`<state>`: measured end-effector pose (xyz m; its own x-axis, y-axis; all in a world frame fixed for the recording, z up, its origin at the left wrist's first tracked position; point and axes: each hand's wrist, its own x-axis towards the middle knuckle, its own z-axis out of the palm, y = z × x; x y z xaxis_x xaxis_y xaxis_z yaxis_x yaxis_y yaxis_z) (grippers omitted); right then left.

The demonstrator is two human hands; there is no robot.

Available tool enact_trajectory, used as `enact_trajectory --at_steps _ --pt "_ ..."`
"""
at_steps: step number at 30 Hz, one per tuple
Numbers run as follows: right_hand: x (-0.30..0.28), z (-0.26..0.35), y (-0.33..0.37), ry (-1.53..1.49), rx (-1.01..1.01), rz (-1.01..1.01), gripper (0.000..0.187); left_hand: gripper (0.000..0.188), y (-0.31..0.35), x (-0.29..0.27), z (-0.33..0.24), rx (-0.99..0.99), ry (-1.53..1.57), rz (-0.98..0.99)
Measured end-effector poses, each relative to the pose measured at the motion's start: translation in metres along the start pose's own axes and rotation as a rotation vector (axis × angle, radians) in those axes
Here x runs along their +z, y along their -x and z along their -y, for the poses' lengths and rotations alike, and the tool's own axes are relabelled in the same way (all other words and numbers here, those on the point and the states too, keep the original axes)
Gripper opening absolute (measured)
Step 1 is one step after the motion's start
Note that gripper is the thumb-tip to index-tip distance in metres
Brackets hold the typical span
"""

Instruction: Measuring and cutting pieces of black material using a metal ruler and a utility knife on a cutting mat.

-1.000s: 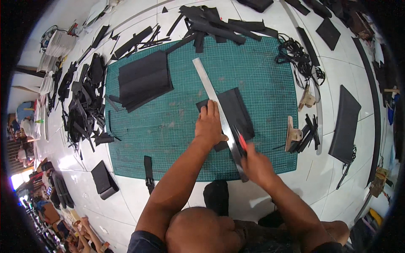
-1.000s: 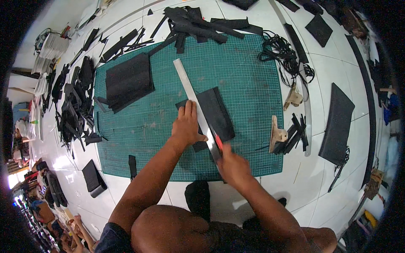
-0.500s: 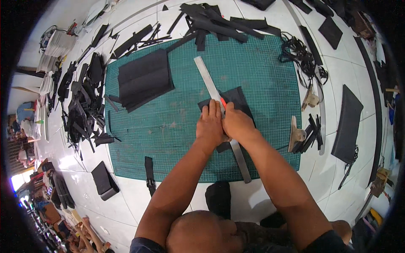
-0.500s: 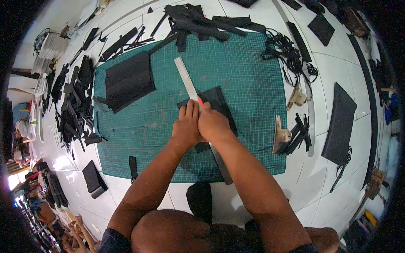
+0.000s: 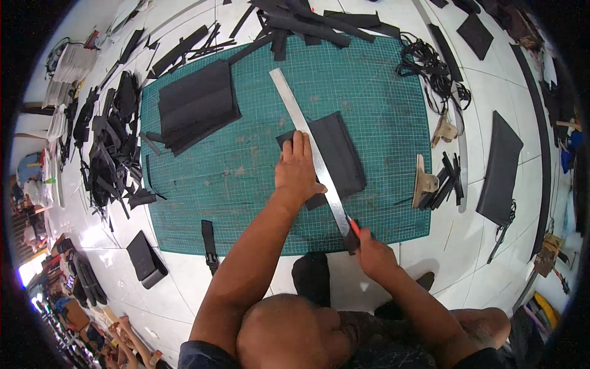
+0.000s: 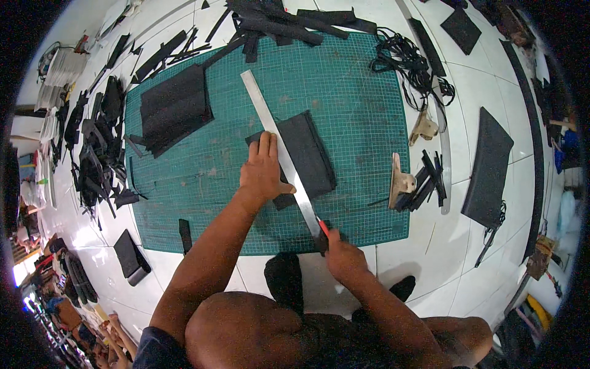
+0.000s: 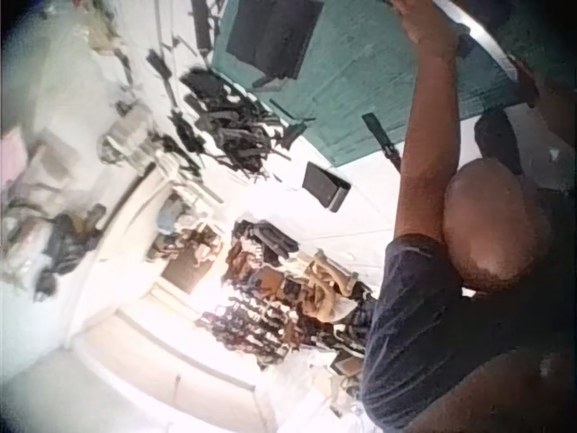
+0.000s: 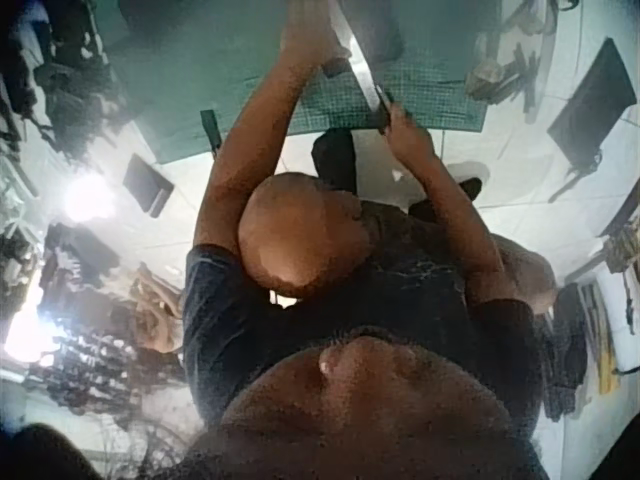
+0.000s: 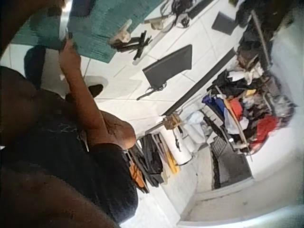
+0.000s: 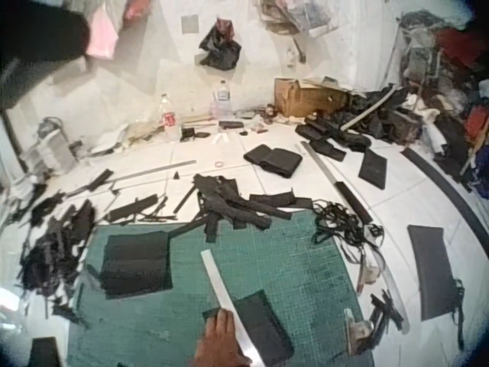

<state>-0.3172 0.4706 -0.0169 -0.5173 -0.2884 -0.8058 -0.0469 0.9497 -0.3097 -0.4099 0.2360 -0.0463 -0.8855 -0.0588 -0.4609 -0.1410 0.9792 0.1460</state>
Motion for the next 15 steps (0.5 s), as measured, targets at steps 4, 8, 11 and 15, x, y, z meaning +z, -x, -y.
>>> enact_trajectory --at_steps 4,8,11,15 --pt "-0.005 -0.004 0.003 0.034 -0.061 -0.057 0.039 0.131 0.0 0.007 0.003 -0.006 -0.007 -0.082" --pt "-0.048 0.034 -0.006 -0.143 -0.193 -0.198 0.035 0.129 0.004 0.004 0.007 0.002 0.056 -0.046" --pt "-0.07 0.069 -0.059 -0.156 -0.223 -0.3 0.03 0.129 0.006 0.004 0.008 0.011 0.076 -0.052" --pt "-0.092 0.101 -0.109 -0.09 -0.192 -0.37 0.029 0.129 0.002 0.003 0.004 0.016 0.082 -0.045"
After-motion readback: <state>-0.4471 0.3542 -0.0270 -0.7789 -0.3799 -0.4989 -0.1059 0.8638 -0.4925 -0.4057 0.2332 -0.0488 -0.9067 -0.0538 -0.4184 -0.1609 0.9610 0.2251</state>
